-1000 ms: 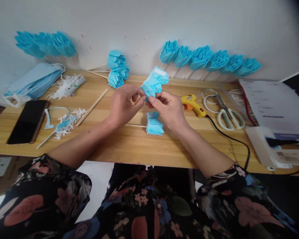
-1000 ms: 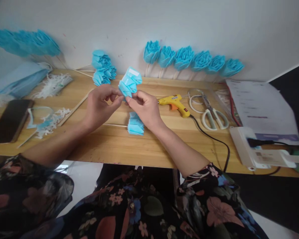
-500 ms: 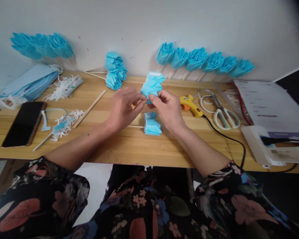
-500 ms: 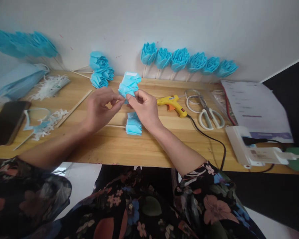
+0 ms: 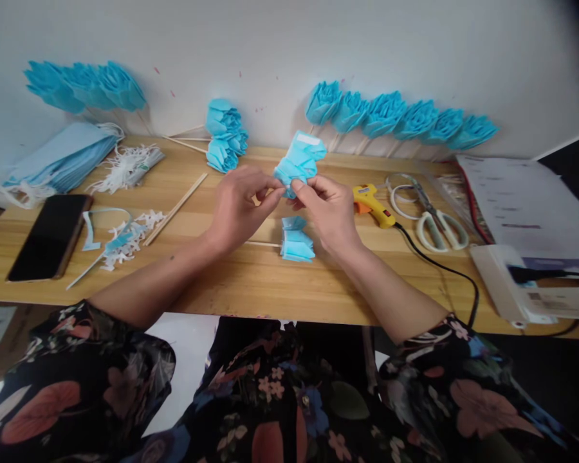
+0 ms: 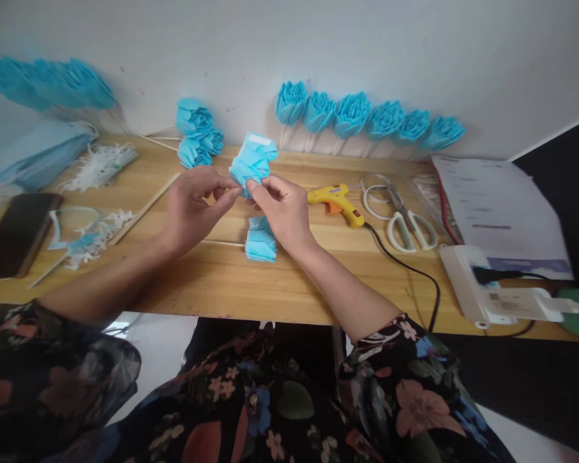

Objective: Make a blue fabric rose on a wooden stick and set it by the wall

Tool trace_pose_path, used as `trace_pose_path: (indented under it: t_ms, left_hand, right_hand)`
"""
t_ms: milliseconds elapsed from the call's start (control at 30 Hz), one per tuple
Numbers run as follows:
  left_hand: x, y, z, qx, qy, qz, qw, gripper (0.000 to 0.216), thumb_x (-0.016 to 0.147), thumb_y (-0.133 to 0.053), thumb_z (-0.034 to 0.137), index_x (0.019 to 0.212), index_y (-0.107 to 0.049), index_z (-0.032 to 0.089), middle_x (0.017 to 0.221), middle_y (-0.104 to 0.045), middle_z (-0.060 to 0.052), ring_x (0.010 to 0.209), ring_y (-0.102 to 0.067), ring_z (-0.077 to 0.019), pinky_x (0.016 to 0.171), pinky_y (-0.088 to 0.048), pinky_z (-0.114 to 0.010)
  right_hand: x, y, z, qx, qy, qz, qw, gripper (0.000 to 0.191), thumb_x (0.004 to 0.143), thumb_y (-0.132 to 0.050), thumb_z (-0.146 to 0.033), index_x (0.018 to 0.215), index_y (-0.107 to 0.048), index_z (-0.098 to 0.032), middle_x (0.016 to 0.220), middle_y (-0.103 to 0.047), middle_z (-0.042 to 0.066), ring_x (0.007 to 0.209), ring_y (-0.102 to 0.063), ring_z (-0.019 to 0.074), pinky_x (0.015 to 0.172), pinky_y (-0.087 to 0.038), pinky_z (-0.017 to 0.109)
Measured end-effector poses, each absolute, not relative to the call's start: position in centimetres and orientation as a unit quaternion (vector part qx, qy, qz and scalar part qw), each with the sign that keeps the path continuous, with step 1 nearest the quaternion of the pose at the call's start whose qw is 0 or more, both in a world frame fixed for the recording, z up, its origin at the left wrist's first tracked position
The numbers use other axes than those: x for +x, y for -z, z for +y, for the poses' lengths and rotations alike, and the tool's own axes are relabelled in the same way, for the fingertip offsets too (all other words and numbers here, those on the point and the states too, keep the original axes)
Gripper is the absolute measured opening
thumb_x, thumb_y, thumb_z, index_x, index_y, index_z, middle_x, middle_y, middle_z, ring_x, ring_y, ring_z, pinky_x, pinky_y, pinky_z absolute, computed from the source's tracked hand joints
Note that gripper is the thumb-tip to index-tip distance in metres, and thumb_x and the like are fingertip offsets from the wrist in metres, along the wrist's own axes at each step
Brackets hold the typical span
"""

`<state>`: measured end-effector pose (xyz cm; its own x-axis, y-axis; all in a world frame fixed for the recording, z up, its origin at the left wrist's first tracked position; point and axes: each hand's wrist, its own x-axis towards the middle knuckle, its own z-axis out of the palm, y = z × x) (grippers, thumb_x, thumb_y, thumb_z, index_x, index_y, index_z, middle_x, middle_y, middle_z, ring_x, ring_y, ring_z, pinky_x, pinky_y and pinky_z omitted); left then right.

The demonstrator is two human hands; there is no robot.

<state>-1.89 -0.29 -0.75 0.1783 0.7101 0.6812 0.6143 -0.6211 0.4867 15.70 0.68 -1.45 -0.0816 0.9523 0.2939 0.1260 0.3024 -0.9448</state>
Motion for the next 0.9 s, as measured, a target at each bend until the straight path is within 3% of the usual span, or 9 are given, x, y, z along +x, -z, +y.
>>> trace_pose_path:
  t_ms: [400,900]
  left_hand:
    - [-2.05,0.56,-0.05,0.752,-0.477,0.448,0.077,0.015,0.089,-0.072,0.023,0.075,-0.067,0.022,0.063,-0.056,0.002,0.062,-0.051,-0.0135,0.062,-0.041,-0.032]
    - [-1.70,0.51,-0.18,0.746,-0.471,0.458,0.110,0.017,0.090,-0.065,0.022,0.072,-0.064,0.022,0.061,-0.056,0.001,0.062,-0.053,-0.0144,0.061,-0.040,-0.032]
  right_hand:
    - [15.42,0.72,-0.15,-0.443,-0.362,-0.644,0.508,0.025,0.087,-0.070,-0.036,0.067,-0.065,-0.020,0.068,-0.070,-0.001,0.065,-0.062,0.0123,0.062,-0.050,0.027]
    - [15.37,0.94,0.09,-0.446,-0.372,-0.638,0.505,0.030,0.088,-0.070,-0.041,0.066,-0.062,-0.022,0.068,-0.069,-0.001,0.069,-0.068,0.0150,0.065,-0.052,0.029]
